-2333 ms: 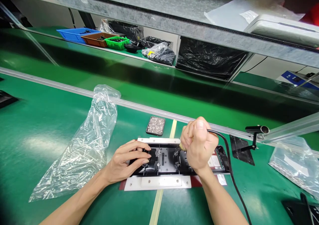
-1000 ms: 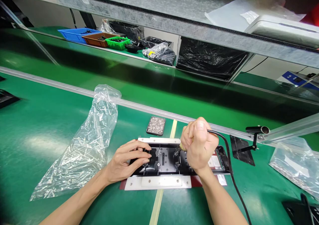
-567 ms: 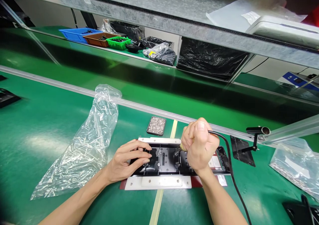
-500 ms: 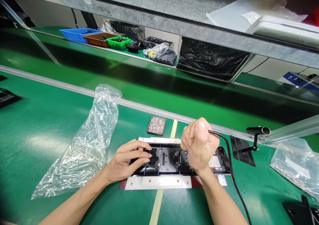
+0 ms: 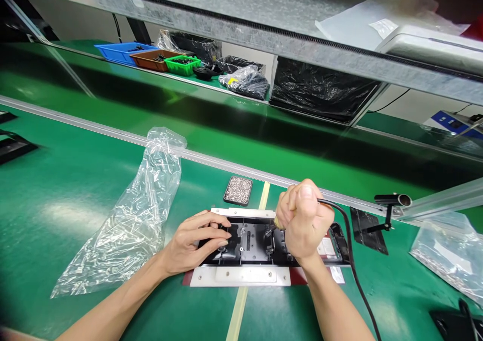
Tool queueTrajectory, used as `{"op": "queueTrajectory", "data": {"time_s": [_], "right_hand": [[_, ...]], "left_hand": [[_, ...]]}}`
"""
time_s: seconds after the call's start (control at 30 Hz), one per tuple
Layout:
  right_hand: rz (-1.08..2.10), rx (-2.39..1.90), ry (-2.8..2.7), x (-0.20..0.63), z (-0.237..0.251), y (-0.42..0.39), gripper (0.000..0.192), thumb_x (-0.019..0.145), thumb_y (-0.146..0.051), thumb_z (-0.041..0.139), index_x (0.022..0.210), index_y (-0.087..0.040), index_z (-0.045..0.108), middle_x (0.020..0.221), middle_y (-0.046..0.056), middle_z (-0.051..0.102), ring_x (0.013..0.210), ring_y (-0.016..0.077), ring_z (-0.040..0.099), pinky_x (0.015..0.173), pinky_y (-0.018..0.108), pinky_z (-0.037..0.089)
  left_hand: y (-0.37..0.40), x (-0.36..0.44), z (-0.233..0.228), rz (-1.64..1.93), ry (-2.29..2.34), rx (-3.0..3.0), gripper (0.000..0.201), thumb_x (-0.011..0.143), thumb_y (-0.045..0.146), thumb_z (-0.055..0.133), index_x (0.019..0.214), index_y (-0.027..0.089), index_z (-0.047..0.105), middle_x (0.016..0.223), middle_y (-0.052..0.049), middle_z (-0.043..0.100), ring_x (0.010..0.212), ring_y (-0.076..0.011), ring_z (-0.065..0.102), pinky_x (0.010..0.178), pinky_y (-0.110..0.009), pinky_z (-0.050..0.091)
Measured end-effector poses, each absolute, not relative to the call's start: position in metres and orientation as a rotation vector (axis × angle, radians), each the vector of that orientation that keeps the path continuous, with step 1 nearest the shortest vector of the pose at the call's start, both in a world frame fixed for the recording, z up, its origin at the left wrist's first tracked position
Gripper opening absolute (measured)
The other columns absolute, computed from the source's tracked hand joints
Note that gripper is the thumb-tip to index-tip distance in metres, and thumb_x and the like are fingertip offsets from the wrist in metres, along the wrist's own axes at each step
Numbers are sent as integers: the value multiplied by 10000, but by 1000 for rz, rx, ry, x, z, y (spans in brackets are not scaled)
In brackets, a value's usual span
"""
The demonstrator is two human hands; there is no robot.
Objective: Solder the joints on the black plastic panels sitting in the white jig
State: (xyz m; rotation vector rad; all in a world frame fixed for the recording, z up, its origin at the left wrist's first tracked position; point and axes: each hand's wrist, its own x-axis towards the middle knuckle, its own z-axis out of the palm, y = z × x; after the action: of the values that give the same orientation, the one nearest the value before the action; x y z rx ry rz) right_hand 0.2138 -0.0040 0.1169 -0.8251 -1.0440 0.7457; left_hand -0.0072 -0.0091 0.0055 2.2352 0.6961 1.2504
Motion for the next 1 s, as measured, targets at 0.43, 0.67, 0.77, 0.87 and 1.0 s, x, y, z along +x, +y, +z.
{"op": "queueTrajectory", "data": {"time_s": [0.43, 0.67, 0.77, 0.87, 1.0], "right_hand": [[781, -821, -1004, 213, 117, -3, 449, 918, -402, 634, 578, -200, 421, 443, -68, 324, 351, 69, 275, 324, 189, 232], [781, -819, -1006, 213, 117, -3, 442, 906, -383, 642, 571, -197, 421, 434, -66, 331, 344, 68, 278, 319, 187, 237], [774, -823, -1003, 213, 118, -3, 443, 910, -388, 637, 572, -197, 423, 434, -66, 332, 343, 69, 281, 316, 186, 236], [772, -830, -1000, 212, 118, -3, 449, 910, -391, 639, 570, -199, 416, 432, -66, 332, 340, 70, 276, 310, 188, 232], [776, -828, -1002, 212, 119, -4, 453, 904, -400, 647, 568, -198, 419, 430, -67, 329, 339, 70, 273, 309, 189, 233]], "left_hand": [[-9, -7, 5, 1253, 700, 2233, 108, 964, 147, 681, 998, 208, 763, 1074, -65, 719, 845, -163, 664, 763, -325, 470], [-7, -6, 3, 1262, 690, 2218, 115, 955, 128, 690, 997, 208, 761, 1076, -58, 716, 855, -157, 659, 776, -326, 454], [-7, -6, 4, 1263, 690, 2219, 115, 956, 129, 689, 999, 208, 761, 1075, -59, 717, 861, -160, 661, 773, -326, 451], [-8, -7, 4, 1258, 690, 2224, 116, 957, 133, 688, 1005, 210, 761, 1081, -59, 716, 861, -160, 661, 774, -326, 452], [-8, -7, 4, 1257, 693, 2223, 113, 953, 132, 696, 1002, 210, 760, 1082, -56, 716, 860, -157, 661, 778, -325, 453]]}}
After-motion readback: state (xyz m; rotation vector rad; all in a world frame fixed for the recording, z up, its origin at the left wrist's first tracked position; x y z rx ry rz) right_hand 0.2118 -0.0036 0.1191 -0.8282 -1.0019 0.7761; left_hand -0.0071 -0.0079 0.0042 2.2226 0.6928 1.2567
